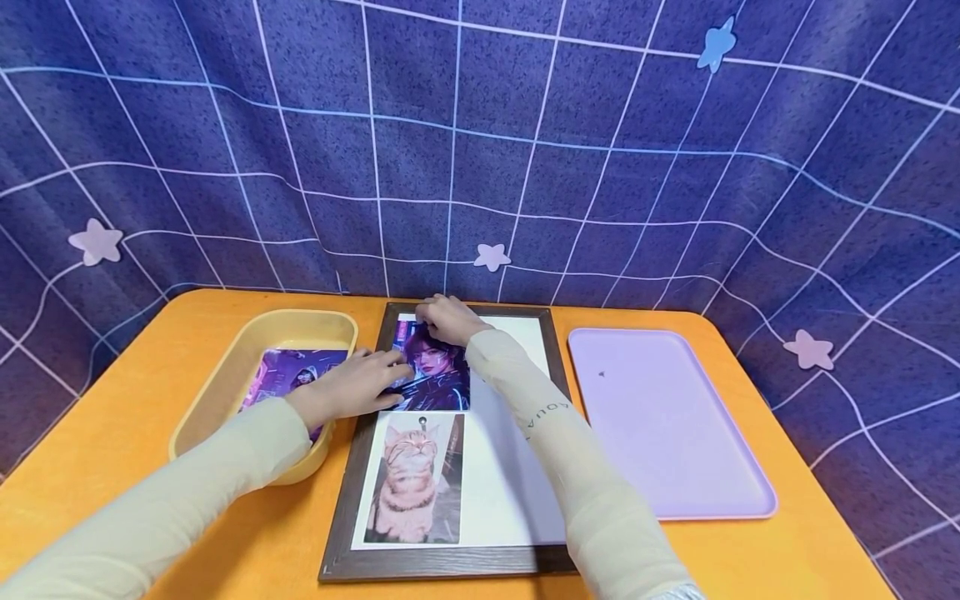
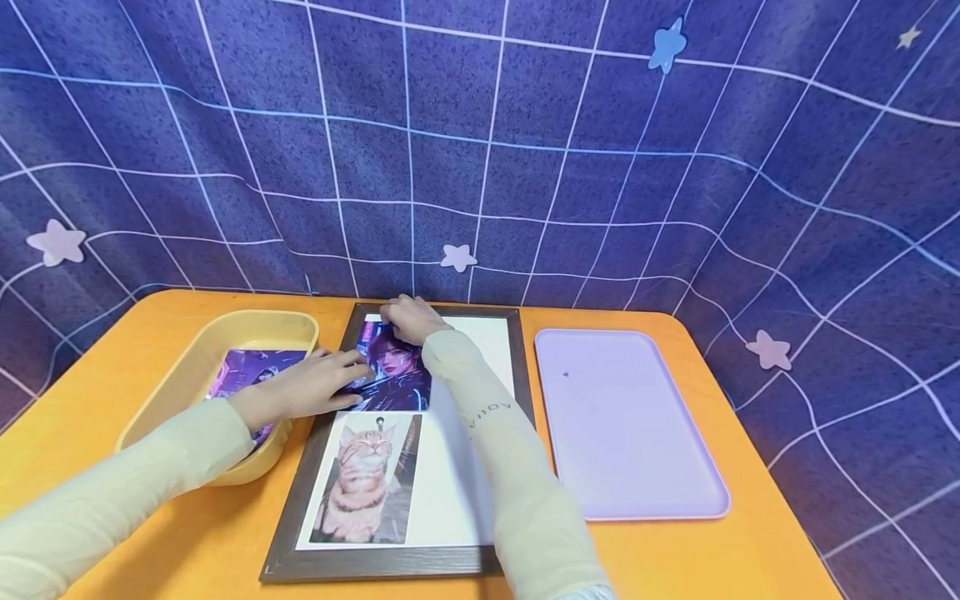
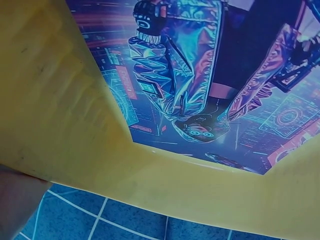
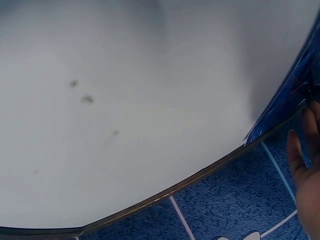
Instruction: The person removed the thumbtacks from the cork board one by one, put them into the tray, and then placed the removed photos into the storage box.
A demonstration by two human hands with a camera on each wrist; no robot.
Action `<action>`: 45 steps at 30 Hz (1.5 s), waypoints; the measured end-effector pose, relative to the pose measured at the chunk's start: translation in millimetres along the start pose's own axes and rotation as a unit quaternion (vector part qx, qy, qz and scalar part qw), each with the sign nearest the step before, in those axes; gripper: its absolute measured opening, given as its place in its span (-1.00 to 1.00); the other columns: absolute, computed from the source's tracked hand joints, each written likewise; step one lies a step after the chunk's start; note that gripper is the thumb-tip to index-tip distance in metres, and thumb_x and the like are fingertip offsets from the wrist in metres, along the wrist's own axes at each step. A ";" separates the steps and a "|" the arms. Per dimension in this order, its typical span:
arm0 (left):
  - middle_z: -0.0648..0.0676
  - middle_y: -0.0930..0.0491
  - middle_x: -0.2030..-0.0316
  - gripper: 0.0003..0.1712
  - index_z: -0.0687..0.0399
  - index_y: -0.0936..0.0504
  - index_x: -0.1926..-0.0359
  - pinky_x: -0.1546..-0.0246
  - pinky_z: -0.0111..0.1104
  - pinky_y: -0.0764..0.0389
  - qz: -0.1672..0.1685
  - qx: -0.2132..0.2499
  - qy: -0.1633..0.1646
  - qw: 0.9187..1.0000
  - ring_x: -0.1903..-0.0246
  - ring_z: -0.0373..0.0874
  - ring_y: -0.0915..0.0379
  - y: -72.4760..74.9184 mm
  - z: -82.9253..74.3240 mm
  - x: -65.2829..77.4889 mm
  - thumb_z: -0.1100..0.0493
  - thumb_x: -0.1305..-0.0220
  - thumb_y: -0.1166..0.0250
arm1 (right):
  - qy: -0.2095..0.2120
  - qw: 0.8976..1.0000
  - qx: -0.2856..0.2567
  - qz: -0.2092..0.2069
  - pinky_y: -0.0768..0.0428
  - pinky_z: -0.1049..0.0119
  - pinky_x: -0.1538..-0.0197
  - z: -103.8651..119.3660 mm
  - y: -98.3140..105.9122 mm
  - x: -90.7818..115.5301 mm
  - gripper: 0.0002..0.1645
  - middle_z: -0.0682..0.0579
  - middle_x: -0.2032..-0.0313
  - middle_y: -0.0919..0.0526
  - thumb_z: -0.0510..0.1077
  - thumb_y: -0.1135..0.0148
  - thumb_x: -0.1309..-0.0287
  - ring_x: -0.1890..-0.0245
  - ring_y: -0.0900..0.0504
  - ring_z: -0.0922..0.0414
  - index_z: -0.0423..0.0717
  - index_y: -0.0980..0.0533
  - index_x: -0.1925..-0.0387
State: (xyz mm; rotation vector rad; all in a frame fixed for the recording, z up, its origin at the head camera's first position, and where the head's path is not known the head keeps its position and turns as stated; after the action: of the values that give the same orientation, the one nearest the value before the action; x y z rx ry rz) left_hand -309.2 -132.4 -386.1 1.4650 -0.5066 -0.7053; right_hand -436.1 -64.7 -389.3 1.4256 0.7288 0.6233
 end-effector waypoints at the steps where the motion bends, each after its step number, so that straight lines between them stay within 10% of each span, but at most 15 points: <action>1: 0.14 -0.50 0.10 -0.63 0.05 -0.54 0.06 0.16 -0.02 -0.44 0.000 0.001 0.000 1.000 0.14 0.04 -0.51 -0.2 0.2 0.0 0.00 -0.14 -0.27 | 0.000 1.000 0.001 -0.001 -0.44 0.19 -0.04 -0.1 -0.1 0.1 -0.74 0.08 0.08 -0.60 -0.25 -0.13 -0.12 0.05 -0.48 0.13 -0.03 -0.55 0.12; 45: 0.15 -0.49 0.07 -0.60 0.05 -0.53 0.01 0.12 0.00 -0.43 0.021 0.009 0.017 1.000 0.12 0.06 -0.51 -1.3 1.2 -1.4 0.00 -0.15 -0.26 | -0.006 1.000 -0.025 0.012 -0.49 0.32 -0.02 -0.8 -4.3 -3.6 -0.65 0.00 0.04 -0.57 -0.29 -0.08 -0.15 0.10 -0.56 0.13 -0.07 -0.47 0.01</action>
State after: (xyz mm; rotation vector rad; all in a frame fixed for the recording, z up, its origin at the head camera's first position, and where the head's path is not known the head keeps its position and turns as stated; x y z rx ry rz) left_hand -311.2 -132.3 -387.2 1.4757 -0.5183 -0.6430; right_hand -439.2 -67.2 -393.2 1.3928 0.6817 0.6472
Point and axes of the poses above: each hand's wrist, its own x-axis away from the middle knuckle, its own y-axis out of the back of the hand, z = x × y, the point moved 7 cm from there along -x, towards the middle knuckle
